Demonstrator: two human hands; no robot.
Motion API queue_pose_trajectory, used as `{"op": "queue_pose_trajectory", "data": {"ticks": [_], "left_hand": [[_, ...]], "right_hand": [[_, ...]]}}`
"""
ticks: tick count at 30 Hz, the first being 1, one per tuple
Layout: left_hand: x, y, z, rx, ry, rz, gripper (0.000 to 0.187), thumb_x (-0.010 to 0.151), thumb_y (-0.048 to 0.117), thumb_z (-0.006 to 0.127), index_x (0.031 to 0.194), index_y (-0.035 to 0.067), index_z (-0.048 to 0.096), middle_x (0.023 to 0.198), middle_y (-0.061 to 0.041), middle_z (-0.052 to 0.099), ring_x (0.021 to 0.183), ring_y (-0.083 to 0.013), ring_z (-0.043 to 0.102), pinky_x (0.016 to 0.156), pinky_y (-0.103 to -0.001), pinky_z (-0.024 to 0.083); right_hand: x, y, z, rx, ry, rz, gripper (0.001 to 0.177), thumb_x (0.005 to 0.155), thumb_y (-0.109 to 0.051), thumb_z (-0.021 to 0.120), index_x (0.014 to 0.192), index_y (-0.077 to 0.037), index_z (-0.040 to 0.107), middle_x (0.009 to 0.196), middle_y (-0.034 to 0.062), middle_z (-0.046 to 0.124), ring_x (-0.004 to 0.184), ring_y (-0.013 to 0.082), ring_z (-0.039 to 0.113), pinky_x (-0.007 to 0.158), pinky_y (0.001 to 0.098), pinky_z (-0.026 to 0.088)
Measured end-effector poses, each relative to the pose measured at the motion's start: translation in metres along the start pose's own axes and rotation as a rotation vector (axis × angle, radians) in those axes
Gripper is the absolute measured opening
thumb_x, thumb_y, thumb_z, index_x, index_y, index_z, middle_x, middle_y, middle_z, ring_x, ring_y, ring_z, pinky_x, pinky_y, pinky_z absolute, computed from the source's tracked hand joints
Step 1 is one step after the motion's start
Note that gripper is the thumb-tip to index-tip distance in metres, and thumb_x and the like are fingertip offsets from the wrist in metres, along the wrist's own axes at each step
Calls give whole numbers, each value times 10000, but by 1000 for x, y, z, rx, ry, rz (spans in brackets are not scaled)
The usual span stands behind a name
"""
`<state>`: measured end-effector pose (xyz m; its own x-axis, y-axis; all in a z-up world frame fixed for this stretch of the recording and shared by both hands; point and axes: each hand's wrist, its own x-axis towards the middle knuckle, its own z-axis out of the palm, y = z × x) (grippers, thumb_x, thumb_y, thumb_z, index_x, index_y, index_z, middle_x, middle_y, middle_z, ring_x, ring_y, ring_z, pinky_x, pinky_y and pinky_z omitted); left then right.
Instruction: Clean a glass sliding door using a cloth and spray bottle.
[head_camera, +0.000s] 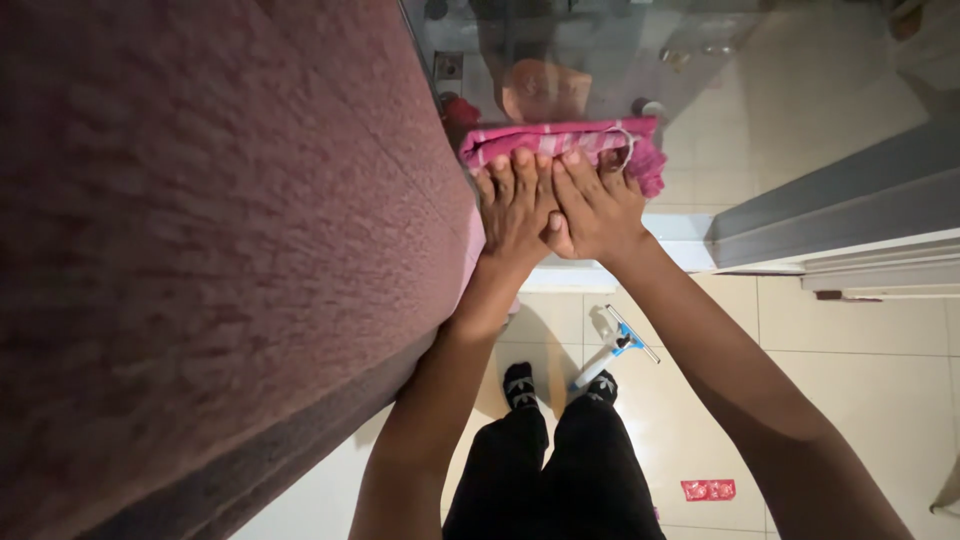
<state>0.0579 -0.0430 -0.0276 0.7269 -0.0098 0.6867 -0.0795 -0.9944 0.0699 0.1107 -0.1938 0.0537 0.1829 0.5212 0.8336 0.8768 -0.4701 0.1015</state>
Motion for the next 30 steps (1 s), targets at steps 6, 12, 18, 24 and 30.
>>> {"op": "queue_pose_trajectory", "data": {"ticks": [6, 12, 18, 24, 30], "left_hand": [[36, 13, -32, 51, 46, -12, 701, 1111, 406, 292, 1682, 28, 145, 1751, -166, -102, 1599, -404, -235, 1264, -659, -171], [70, 24, -56, 65, 139, 2, 685, 1169, 395, 359, 1706, 69, 86, 1773, -119, -141, 1629, -373, -244, 1290, -654, -147], [62, 28, -58, 2, 18, -26, 688, 1162, 421, 360, 1682, 79, 67, 1781, -112, -176, 1639, -383, -234, 1251, -667, -136], [61, 27, -58, -2, 54, 17, 772, 1161, 451, 379, 1707, 93, -32, 1785, -106, -220, 1589, -354, -256, 1242, -661, -141], [43, 31, -43, 49, -7, 33, 775, 1157, 459, 369, 1698, 91, -47, 1776, -112, -222, 1624, -387, -295, 1188, -700, -201]], "right_hand": [[18, 4, -14, 21, 21, 32, 563, 1001, -350, 482, 1293, 61, 733, 1491, 242, 563, 1497, 495, 317, 1210, 562, 250], [31, 3, -32, 44, -18, 141, 606, 1027, -345, 473, 1413, 89, 650, 1569, 271, 441, 1510, 515, 255, 1211, 607, 202], [50, -12, -54, 107, -141, 311, 591, 1046, -337, 456, 1470, 53, 589, 1627, 232, 378, 1512, 504, 285, 1217, 621, 233], [23, -11, -35, 89, -97, 299, 605, 1054, -329, 446, 1507, 60, 540, 1671, 210, 286, 1558, 511, 174, 1255, 645, 128], [1, -7, -26, 87, -110, 272, 603, 1053, -316, 443, 1500, 79, 533, 1680, 230, 258, 1562, 501, 124, 1252, 662, 86]]}}
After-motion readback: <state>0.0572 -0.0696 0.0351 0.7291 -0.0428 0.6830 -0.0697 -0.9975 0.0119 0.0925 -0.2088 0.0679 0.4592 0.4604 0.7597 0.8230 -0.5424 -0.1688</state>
